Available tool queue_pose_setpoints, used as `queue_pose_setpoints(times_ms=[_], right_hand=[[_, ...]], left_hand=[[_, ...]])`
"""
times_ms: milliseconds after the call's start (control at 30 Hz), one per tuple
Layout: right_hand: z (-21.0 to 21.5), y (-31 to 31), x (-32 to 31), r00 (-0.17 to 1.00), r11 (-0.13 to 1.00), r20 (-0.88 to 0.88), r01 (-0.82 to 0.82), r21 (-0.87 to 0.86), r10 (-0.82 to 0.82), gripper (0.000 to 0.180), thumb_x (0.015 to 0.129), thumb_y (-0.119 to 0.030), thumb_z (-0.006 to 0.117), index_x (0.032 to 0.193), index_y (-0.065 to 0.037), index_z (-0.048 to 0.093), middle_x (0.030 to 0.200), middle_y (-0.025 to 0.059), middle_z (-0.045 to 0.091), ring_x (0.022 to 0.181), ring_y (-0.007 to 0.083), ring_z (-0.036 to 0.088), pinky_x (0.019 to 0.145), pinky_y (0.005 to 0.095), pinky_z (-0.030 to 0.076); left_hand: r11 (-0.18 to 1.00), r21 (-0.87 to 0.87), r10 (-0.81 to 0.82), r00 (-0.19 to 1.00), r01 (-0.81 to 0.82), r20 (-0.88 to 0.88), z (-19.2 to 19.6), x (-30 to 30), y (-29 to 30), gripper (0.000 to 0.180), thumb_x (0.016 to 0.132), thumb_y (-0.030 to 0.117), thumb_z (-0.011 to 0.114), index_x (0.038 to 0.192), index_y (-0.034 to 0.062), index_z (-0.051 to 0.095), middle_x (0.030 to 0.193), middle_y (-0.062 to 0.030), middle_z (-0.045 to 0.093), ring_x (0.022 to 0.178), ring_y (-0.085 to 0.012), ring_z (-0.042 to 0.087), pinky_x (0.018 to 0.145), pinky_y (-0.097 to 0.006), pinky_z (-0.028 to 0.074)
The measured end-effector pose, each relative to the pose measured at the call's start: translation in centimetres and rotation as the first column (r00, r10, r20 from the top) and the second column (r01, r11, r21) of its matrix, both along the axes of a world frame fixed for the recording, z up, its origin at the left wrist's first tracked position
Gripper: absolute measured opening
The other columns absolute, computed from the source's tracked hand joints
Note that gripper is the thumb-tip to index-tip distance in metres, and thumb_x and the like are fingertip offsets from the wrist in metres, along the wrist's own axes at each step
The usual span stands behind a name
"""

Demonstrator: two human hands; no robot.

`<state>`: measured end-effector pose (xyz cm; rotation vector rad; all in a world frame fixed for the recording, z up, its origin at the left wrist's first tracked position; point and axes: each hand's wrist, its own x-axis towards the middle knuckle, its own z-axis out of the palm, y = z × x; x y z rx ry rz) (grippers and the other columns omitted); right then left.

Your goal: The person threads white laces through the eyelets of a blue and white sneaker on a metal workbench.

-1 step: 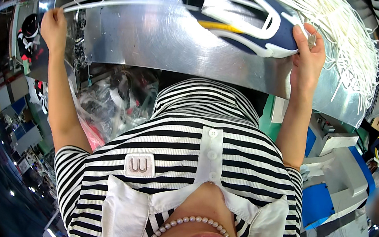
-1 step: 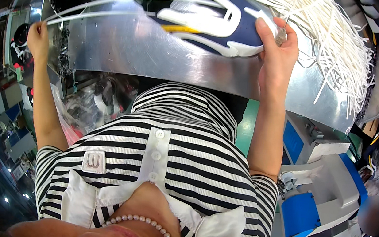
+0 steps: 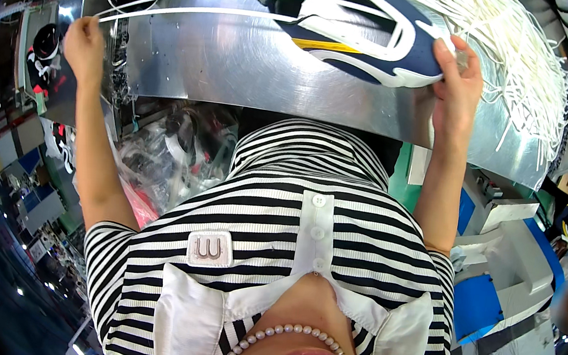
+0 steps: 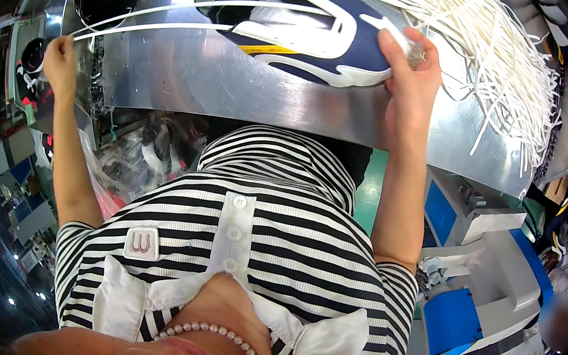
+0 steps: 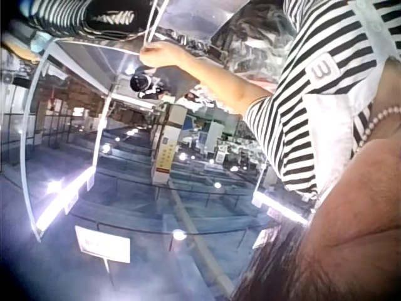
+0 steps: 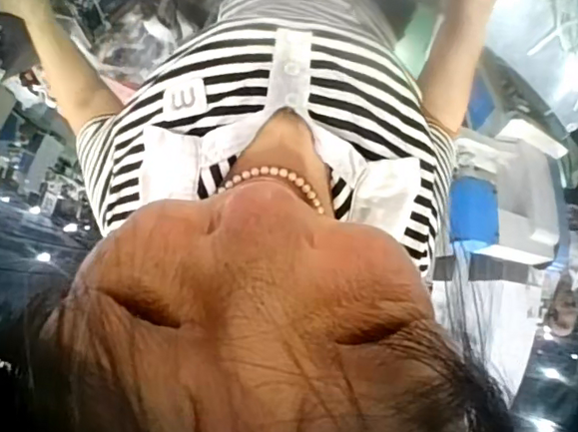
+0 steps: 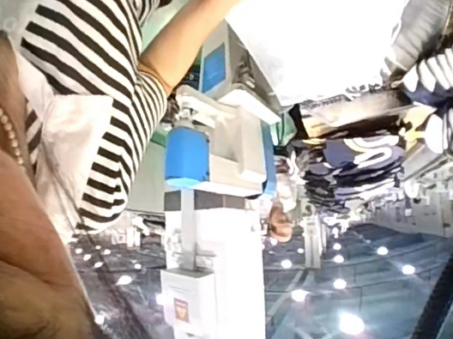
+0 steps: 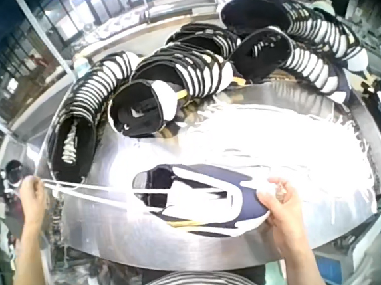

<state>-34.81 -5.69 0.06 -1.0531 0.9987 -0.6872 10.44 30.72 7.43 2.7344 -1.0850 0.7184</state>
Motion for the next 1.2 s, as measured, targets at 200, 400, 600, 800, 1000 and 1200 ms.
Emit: queue_pose_setpoints(times_ms=[200, 400, 600, 800, 1000, 1200], right_hand=[[-0.8, -0.2, -0.2, 0.853, 0.552, -0.492, -0.329, -0.766, -0.174, 0.047, 0.084, -0.035, 0.077, 0.115, -0.003, 0.064, 0.086, 0.0132, 0.065, 0.076, 0.0242, 0.063, 0.071, 0.0319, 0.049], [4.4, 1.3, 1.0, 0.931, 0.827, -0.051, -0.345, -0.444, 0.362, 0.017, 0.09, -0.013, 0.07, 0.105, -0.006, 0.071, 0.084, -0.0018, 0.056, 0.078, 0.0045, 0.051, 0.063, 0.021, 0.043], [2.6, 2.1, 4.1, 0.965, 0.977, 0.152, -0.215, 0.007, 0.211, 0.015, 0.093, -0.011, 0.066, 0.103, 0.0, 0.069, 0.073, -0.002, 0.06, 0.055, 0.0019, 0.044, 0.05, 0.0182, 0.035], [0.6, 2.1, 6.0, 0.939, 0.937, -0.108, -0.338, -0.092, 0.328, 0.038, 0.083, -0.01, 0.074, 0.118, 0.001, 0.061, 0.091, 0.0126, 0.071, 0.066, 0.0117, 0.062, 0.058, 0.0258, 0.051], [1.9, 2.4, 5.6, 0.873, 0.876, -0.308, -0.445, -0.183, 0.379, 0.04, 0.081, -0.011, 0.075, 0.117, -0.001, 0.06, 0.092, 0.0147, 0.072, 0.075, 0.0211, 0.069, 0.069, 0.0325, 0.054], [2.2, 2.8, 4.1, 0.854, 0.76, -0.299, -0.517, -0.393, 0.426, 0.032, 0.085, -0.014, 0.072, 0.112, -0.002, 0.058, 0.085, 0.0131, 0.07, 0.075, 0.0247, 0.068, 0.067, 0.0334, 0.052]], left_hand=[[0.269, -0.648, -0.881, -0.09, 0.713, -0.464, 6.1, -23.6, -19.6, 0.007, 0.083, 0.012, 0.069, 0.086, 0.0062, 0.073, 0.129, -0.0176, 0.059, 0.104, -0.0307, 0.059, 0.083, -0.036, 0.047], [0.487, -0.466, -0.873, 0.403, 0.738, -0.273, 2.1, -25.9, -24.6, 0.009, 0.078, 0.004, 0.075, 0.086, 0.0064, 0.073, 0.113, -0.0077, 0.065, 0.101, -0.0218, 0.056, 0.084, -0.031, 0.045], [0.686, -0.365, -0.727, 0.572, 0.629, -0.38, 0.4, -24.2, -23.1, 0.018, 0.079, 0.005, 0.075, 0.097, 0.0033, 0.07, 0.104, -0.0097, 0.067, 0.093, -0.0242, 0.062, 0.081, -0.032, 0.049], [0.999, -0.013, 0.005, -0.448, 0.037, -0.894, -2.8, -21.8, -23.4, 0.072, 0.087, 0.066, 0.062, 0.105, -0.0032, 0.069, 0.095, -0.0079, 0.067, 0.082, -0.0141, 0.061, 0.074, -0.027, 0.049], [0.984, -0.161, -0.176, -0.263, -0.078, -0.949, -3.3, -24.2, -23.7, 0.043, 0.084, 0.041, 0.075, 0.093, -0.0013, 0.072, 0.078, -0.003, 0.067, 0.059, -0.0093, 0.055, 0.055, -0.023, 0.042], [0.975, -0.206, -0.212, -0.063, -0.08, -0.975, -2.9, -25.8, -22.8, 0.025, 0.085, 0.028, 0.074, 0.092, 0.0039, 0.075, 0.079, -0.0004, 0.069, 0.059, -0.005, 0.051, 0.053, -0.022, 0.039]])
